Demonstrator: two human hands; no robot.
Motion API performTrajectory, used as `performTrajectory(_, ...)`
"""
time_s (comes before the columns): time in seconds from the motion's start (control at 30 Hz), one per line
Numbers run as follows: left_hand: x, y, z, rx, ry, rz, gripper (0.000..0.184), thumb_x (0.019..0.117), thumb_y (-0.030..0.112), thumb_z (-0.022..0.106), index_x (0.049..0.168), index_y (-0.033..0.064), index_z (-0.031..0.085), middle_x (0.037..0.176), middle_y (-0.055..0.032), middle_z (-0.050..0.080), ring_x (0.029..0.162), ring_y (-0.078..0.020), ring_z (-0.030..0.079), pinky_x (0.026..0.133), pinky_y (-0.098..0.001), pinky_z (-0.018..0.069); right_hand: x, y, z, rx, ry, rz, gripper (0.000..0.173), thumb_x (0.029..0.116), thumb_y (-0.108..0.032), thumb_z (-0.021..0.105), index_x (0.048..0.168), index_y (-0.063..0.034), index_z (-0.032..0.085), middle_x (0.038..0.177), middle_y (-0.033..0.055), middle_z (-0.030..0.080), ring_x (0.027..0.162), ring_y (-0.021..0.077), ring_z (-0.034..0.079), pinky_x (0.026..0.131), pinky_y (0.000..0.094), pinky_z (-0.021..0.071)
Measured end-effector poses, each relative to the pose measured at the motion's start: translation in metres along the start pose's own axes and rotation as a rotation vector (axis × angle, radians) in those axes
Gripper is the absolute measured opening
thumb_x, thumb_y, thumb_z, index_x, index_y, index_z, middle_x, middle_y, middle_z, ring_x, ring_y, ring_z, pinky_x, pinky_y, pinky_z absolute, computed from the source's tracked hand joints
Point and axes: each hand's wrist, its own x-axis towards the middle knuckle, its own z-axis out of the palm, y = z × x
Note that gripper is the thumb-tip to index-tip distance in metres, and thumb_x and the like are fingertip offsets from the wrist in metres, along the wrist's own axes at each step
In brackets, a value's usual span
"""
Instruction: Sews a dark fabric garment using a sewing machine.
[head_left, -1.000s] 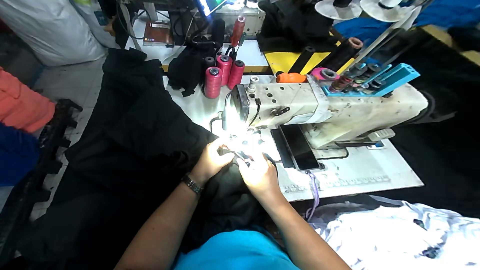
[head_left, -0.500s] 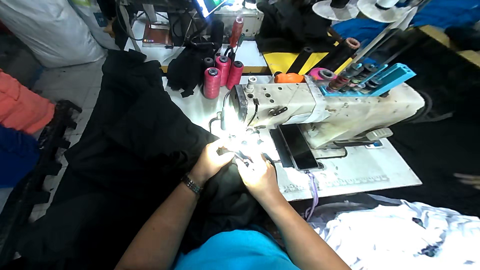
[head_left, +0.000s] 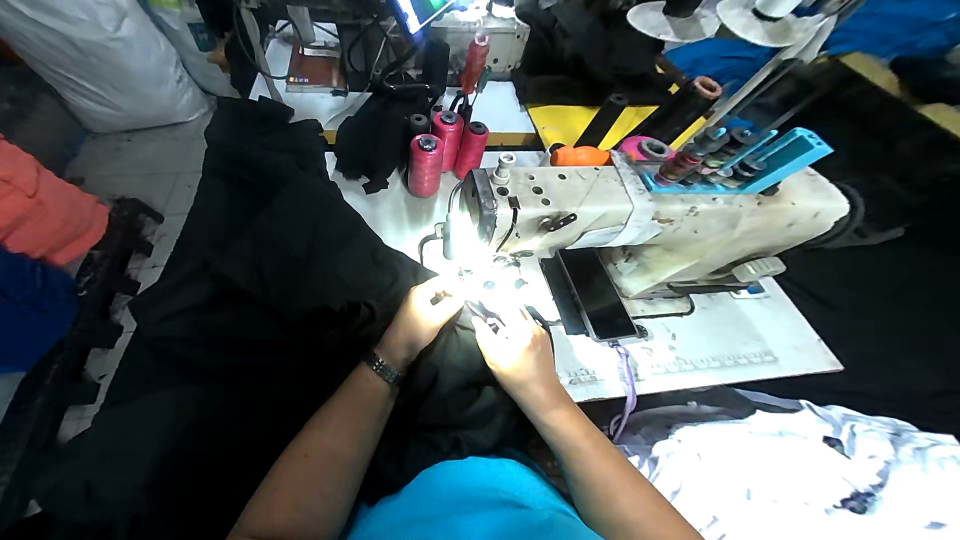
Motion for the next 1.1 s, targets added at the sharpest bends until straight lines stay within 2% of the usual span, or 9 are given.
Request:
performTrajectory(0.3, 0.0, 0.0, -0.001, -0.084, -0.02, -0.062, 0.009, 0.0969, 0.009, 0.063, 0.093, 0.0054, 0.07, 0.093, -0.002, 0.067, 0.089, -0.0087, 0.063, 0.082, -0.0274, 0.0528, 0.0, -0.001, -0.001, -0.01, -0.009, -0.016, 0.024, 0.0936, -0.023, 0.063, 0.104, -0.0084, 0.079, 0.094, 0.0066, 0.076, 0.081, 0.016, 0.073, 0.069, 0.0321, 0.06)
performTrajectory(0.5, -0.001, 0.001, 0.0, -0.094, -0.008, -0.081, 0.008, 0.0972, 0.009, 0.063, 0.093, 0.0054, 0.069, 0.092, -0.0025, 0.066, 0.087, -0.009, 0.062, 0.08, -0.0274, 0.0529, 0.0, 0.0, 0.0, -0.006, -0.003, 0.0, 0.024, 0.0937, -0.023, 0.063, 0.106, -0.0085, 0.078, 0.095, 0.0062, 0.076, 0.081, 0.0153, 0.073, 0.07, 0.0315, 0.0602)
performTrajectory(0.57, -0.001, 0.0, 0.0, -0.113, -0.006, -0.072, 0.005, 0.0968, 0.008, 0.063, 0.096, 0.0057, 0.068, 0.092, -0.0028, 0.065, 0.086, -0.0101, 0.062, 0.079, -0.0278, 0.0531, -0.001, 0.0, 0.0, -0.005, -0.002, 0.009, 0.025, 0.0941, -0.023, 0.063, 0.107, -0.0083, 0.078, 0.096, 0.0064, 0.077, 0.082, 0.0156, 0.074, 0.071, 0.0317, 0.0604)
performTrajectory(0.63, 0.0, -0.003, 0.001, -0.117, -0.007, -0.005, 0.004, 0.0956, 0.005, 0.063, 0.098, 0.0052, 0.066, 0.091, -0.0028, 0.065, 0.086, -0.0101, 0.062, 0.079, -0.0271, 0.0532, 0.0, 0.0, 0.0, 0.0, 0.01, 0.014, 0.024, 0.0936, -0.023, 0.063, 0.106, -0.0076, 0.078, 0.094, 0.0071, 0.076, 0.081, 0.016, 0.073, 0.07, 0.0318, 0.0601)
performTrajectory(0.73, 0.001, -0.01, 0.003, 0.008, 0.024, 0.149, 0.005, 0.0931, 0.005, 0.064, 0.095, 0.0043, 0.068, 0.092, -0.0022, 0.068, 0.088, -0.0083, 0.065, 0.082, -0.0262, 0.0544, 0.0, -0.001, -0.001, 0.009, 0.01, 0.02, 0.025, 0.0937, -0.023, 0.063, 0.106, -0.0071, 0.077, 0.094, 0.0075, 0.076, 0.081, 0.0163, 0.073, 0.071, 0.0319, 0.0601)
performTrajectory(0.9, 0.0, -0.012, 0.009, 0.237, 0.125, 0.355, 0.005, 0.088, 0.009, 0.075, 0.09, 0.0049, 0.071, 0.102, -0.0046, 0.068, 0.098, -0.0098, 0.067, 0.088, -0.0269, 0.0584, 0.0, 0.001, 0.001, 0.011, 0.019, 0.016, 0.024, 0.093, -0.022, 0.065, 0.108, -0.0081, 0.077, 0.095, 0.0067, 0.076, 0.081, 0.0151, 0.073, 0.071, 0.0312, 0.0604)
performTrajectory(1.1, -0.001, -0.013, 0.012, 0.338, 0.143, 0.379, 0.005, 0.0891, 0.01, 0.073, 0.087, 0.0066, 0.073, 0.101, -0.0036, 0.068, 0.101, -0.0103, 0.065, 0.089, -0.0273, 0.0565, 0.0, 0.0, 0.001, 0.006, 0.001, 0.017, 0.024, 0.0922, -0.022, 0.065, 0.106, -0.0083, 0.078, 0.095, 0.0064, 0.076, 0.082, 0.0145, 0.073, 0.071, 0.0305, 0.0604)
